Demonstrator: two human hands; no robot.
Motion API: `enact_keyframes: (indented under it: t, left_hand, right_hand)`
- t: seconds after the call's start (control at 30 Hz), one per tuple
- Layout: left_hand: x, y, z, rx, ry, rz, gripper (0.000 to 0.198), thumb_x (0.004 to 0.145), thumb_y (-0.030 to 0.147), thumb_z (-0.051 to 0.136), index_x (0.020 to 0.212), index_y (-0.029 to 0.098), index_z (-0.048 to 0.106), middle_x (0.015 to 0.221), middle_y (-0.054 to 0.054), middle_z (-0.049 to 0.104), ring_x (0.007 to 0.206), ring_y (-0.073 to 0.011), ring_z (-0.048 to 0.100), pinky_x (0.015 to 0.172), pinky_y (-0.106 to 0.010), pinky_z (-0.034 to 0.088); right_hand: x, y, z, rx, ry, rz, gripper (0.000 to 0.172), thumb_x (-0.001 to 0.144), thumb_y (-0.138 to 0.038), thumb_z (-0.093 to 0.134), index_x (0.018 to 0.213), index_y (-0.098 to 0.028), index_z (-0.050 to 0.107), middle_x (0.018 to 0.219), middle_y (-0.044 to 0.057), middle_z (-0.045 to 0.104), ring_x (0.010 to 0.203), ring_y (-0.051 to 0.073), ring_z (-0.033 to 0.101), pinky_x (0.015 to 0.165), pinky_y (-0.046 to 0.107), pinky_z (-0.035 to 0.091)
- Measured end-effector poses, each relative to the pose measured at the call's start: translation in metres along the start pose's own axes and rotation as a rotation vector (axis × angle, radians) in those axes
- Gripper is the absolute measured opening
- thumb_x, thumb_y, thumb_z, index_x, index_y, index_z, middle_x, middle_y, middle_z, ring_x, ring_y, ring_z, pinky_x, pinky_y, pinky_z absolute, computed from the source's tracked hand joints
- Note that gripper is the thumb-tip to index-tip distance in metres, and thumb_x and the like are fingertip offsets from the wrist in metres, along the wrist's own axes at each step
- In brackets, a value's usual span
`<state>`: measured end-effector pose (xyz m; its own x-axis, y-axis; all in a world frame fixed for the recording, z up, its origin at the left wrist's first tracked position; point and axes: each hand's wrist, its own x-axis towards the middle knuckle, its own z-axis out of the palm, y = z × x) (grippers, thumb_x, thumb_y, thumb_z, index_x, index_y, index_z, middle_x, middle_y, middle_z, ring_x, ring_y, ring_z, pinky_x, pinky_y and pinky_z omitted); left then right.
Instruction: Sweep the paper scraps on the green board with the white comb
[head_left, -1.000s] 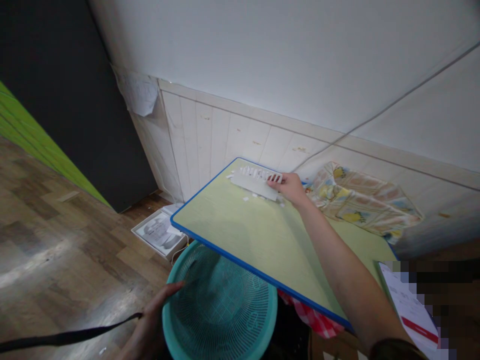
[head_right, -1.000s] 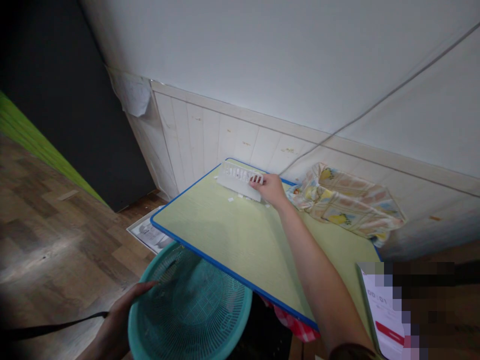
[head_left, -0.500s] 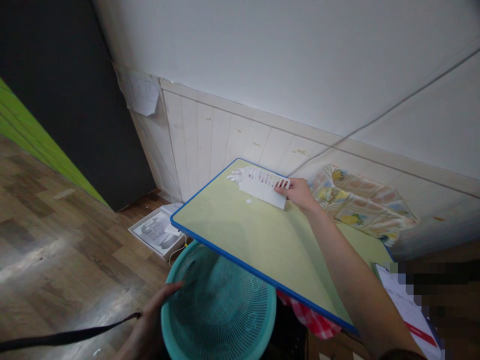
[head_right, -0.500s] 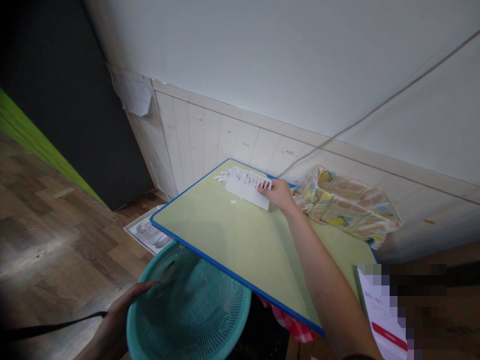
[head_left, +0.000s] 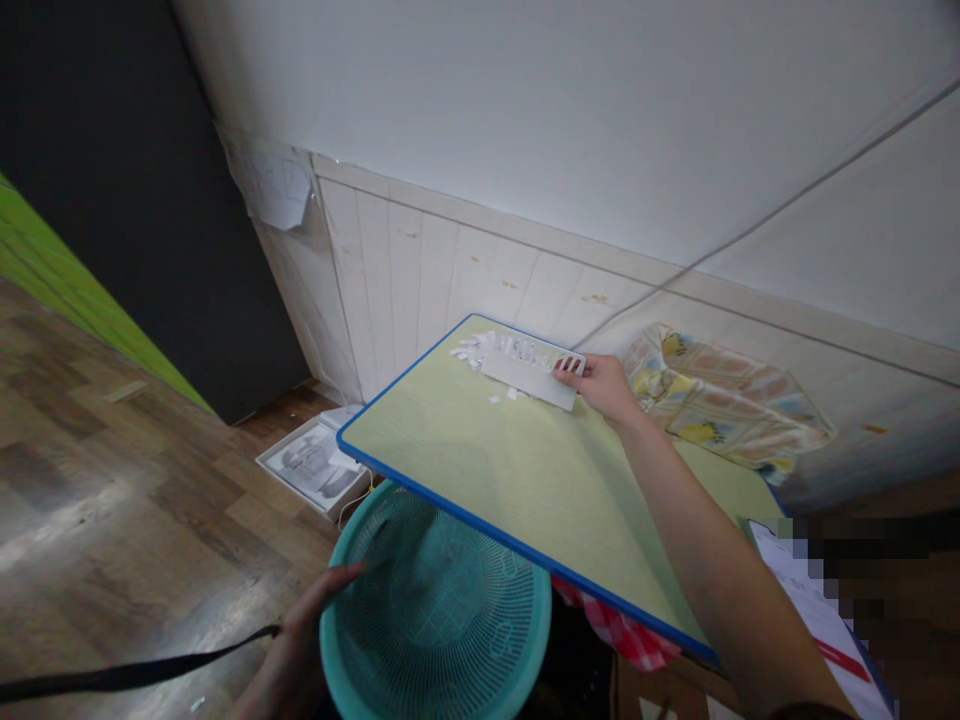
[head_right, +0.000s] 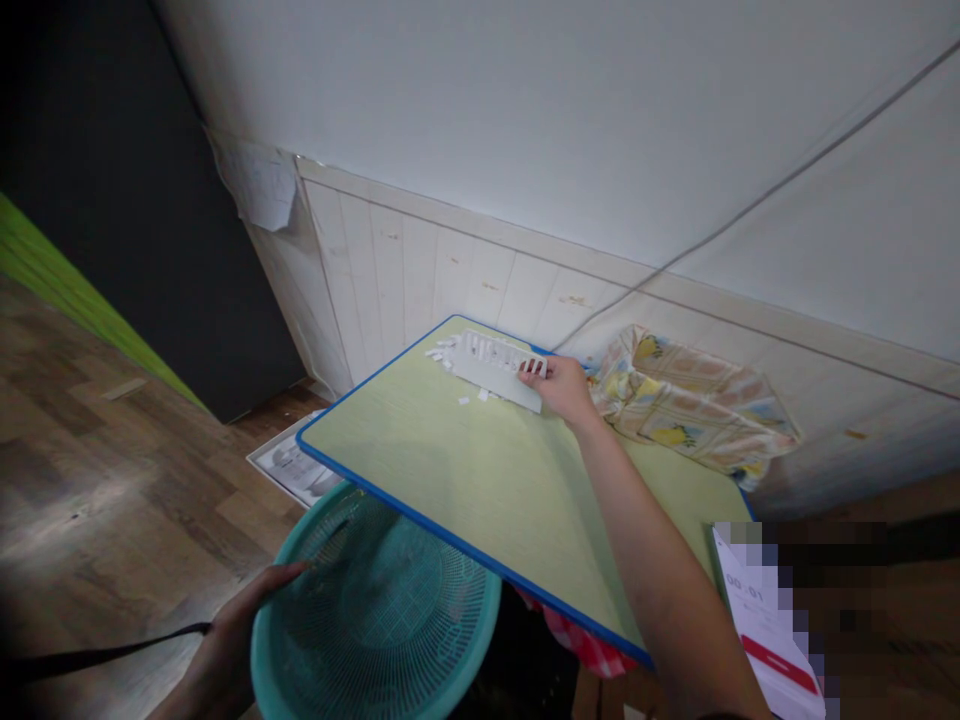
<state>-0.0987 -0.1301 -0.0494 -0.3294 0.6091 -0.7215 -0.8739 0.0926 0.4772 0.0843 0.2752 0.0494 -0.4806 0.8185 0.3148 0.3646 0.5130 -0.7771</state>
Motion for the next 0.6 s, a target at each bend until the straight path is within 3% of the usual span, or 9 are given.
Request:
enact_keyframes:
  t: [0.3,0.43,0.6]
  left_hand:
    - [0.002,-0.003,0.001,0.019,0.024,0.007,0.039,0.074,0.015,0.082,0.112,0.007,0.078,0.078,-0.013,0.086,0.081,-0.0381,0.082,0.085,-0.046,0.066]
    - [0.001,-0.003,0.003,0.024,0.031,0.002,0.051,0.076,0.016,0.08,0.126,0.011,0.074,0.077,-0.01,0.086,0.083,-0.039,0.082,0.086,-0.048,0.066]
    - [0.002,-0.004,0.003,0.037,0.049,-0.004,0.061,0.077,0.017,0.079,0.137,0.014,0.068,0.081,-0.008,0.087,0.085,-0.0389,0.082,0.09,-0.049,0.064]
  right_hand:
    - [-0.028,-0.008,-0.019,-0.018,-0.079,-0.033,0.034,0.072,-0.045,0.08,0.086,-0.015,0.082,0.081,0.006,0.08,0.071,0.024,0.071,0.064,0.032,0.054]
    - [-0.036,-0.01,-0.035,-0.053,-0.149,-0.052,0.034,0.072,-0.046,0.08,0.085,-0.015,0.082,0.079,0.006,0.08,0.069,0.023,0.07,0.063,0.032,0.054]
    - [-0.027,0.006,-0.072,-0.099,-0.127,0.003,0.035,0.07,-0.044,0.081,0.088,-0.014,0.083,0.081,0.007,0.08,0.067,0.022,0.07,0.063,0.032,0.054]
